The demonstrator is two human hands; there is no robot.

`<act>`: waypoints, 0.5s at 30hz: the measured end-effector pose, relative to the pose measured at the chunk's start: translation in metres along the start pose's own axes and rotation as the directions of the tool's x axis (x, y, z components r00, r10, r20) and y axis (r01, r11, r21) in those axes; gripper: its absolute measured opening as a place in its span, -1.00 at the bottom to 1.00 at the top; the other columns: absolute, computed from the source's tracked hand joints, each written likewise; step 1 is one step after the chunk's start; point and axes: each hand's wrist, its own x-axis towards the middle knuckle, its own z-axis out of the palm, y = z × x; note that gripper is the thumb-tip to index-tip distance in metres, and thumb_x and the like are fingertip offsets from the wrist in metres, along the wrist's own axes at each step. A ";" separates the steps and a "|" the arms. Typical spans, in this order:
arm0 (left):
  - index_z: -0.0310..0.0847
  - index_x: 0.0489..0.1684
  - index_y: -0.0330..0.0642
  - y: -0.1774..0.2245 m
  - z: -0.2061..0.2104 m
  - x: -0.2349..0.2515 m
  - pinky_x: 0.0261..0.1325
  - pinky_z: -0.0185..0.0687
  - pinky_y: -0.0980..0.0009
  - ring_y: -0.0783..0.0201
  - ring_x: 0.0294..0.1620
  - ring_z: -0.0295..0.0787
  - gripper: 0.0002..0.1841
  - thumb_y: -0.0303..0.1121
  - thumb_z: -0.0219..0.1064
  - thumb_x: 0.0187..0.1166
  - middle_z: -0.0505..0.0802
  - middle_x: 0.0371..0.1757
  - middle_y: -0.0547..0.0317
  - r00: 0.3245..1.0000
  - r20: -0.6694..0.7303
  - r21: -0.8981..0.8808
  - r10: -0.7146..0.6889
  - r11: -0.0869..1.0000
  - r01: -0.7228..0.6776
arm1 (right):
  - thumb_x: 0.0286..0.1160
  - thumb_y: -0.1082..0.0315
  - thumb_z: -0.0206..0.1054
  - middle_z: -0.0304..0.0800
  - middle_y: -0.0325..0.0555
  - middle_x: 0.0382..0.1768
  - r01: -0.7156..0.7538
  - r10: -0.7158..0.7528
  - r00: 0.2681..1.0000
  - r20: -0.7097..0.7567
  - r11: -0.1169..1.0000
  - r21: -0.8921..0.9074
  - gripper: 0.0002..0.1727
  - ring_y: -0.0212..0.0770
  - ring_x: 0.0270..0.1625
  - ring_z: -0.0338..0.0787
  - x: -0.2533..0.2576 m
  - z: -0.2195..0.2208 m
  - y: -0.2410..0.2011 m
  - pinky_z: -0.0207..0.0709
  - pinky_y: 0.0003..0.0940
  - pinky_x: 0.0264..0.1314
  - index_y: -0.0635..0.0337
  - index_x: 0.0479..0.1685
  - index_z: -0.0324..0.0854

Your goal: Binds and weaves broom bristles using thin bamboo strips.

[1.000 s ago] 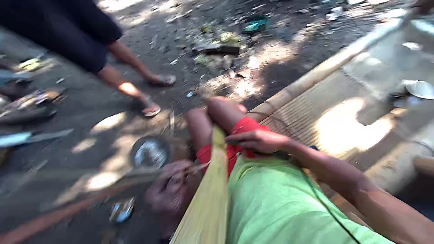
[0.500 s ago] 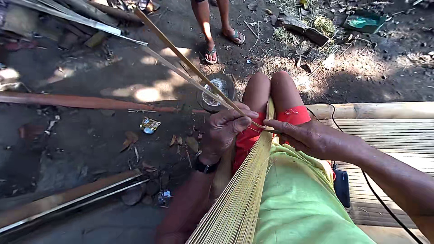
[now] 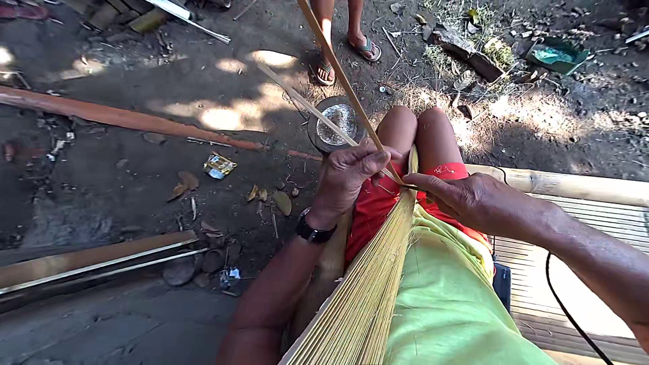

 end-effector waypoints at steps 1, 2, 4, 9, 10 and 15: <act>0.75 -0.14 -0.28 0.001 0.001 0.001 -0.60 0.53 0.55 0.38 -0.61 0.55 -0.70 -0.28 0.14 0.81 0.78 -0.28 0.06 0.999 -0.028 -0.001 -0.028 1.000 0.028 | 0.64 0.33 0.23 0.62 -0.34 -0.53 -0.002 0.002 1.000 0.006 1.000 -0.008 -0.34 -0.29 -0.68 0.58 0.001 0.000 0.000 0.49 -0.20 -0.70 -0.26 0.76 0.27; 0.76 -0.06 -0.28 0.004 0.003 0.005 -0.60 0.51 0.56 0.40 -0.63 0.52 -0.68 -0.26 0.11 0.83 0.75 -0.38 0.10 0.997 -0.063 -0.013 -0.051 0.999 0.050 | 0.64 0.33 0.23 0.63 -0.33 -0.53 -0.004 0.004 1.000 0.010 1.000 -0.020 -0.34 -0.28 -0.68 0.58 0.001 0.000 0.000 0.49 -0.20 -0.70 -0.26 0.75 0.28; 0.77 -0.01 -0.22 0.009 0.010 0.017 -0.49 0.59 0.58 0.44 -0.58 0.57 -0.70 -0.25 0.13 0.82 0.73 -0.44 0.20 0.988 -0.130 -0.064 -0.088 0.995 0.081 | 0.63 0.34 0.24 0.63 -0.30 -0.52 -0.002 0.002 1.000 0.000 0.999 -0.052 -0.33 -0.27 -0.69 0.59 0.003 0.000 -0.001 0.49 -0.21 -0.71 -0.24 0.77 0.26; 0.79 -0.08 -0.20 0.011 0.011 0.023 -0.40 0.60 0.58 0.45 -0.46 0.60 -0.71 -0.23 0.19 0.78 0.77 -0.27 0.20 0.996 -0.086 -0.123 -0.039 0.992 0.028 | 0.67 0.33 0.23 0.67 -0.23 -0.41 0.012 -0.014 1.000 -0.020 0.996 -0.093 -0.25 -0.21 -0.69 0.59 0.001 0.001 -0.005 0.47 -0.20 -0.72 -0.27 0.86 0.11; 0.78 -0.16 -0.21 0.010 0.009 0.022 -0.40 0.58 0.57 0.43 -0.44 0.60 -0.71 -0.23 0.19 0.78 0.77 -0.23 0.18 0.998 -0.057 -0.131 -0.019 0.991 0.011 | 0.69 0.33 0.22 0.66 -0.22 -0.39 0.018 -0.020 1.000 -0.024 0.995 -0.095 -0.24 -0.20 -0.69 0.58 0.001 0.002 -0.006 0.47 -0.20 -0.73 -0.29 0.88 0.07; 0.77 -0.29 -0.24 0.002 -0.003 0.005 -0.53 0.52 0.57 0.38 -0.47 0.57 -0.65 -0.09 0.38 0.63 0.73 -0.23 0.10 0.995 0.062 -0.187 0.077 0.980 -0.064 | 0.71 0.33 0.17 0.69 -0.18 -0.33 0.045 -0.048 0.998 -0.037 0.996 -0.078 -0.25 -0.20 -0.67 0.60 0.000 0.003 -0.009 0.48 -0.19 -0.72 -0.33 0.89 0.06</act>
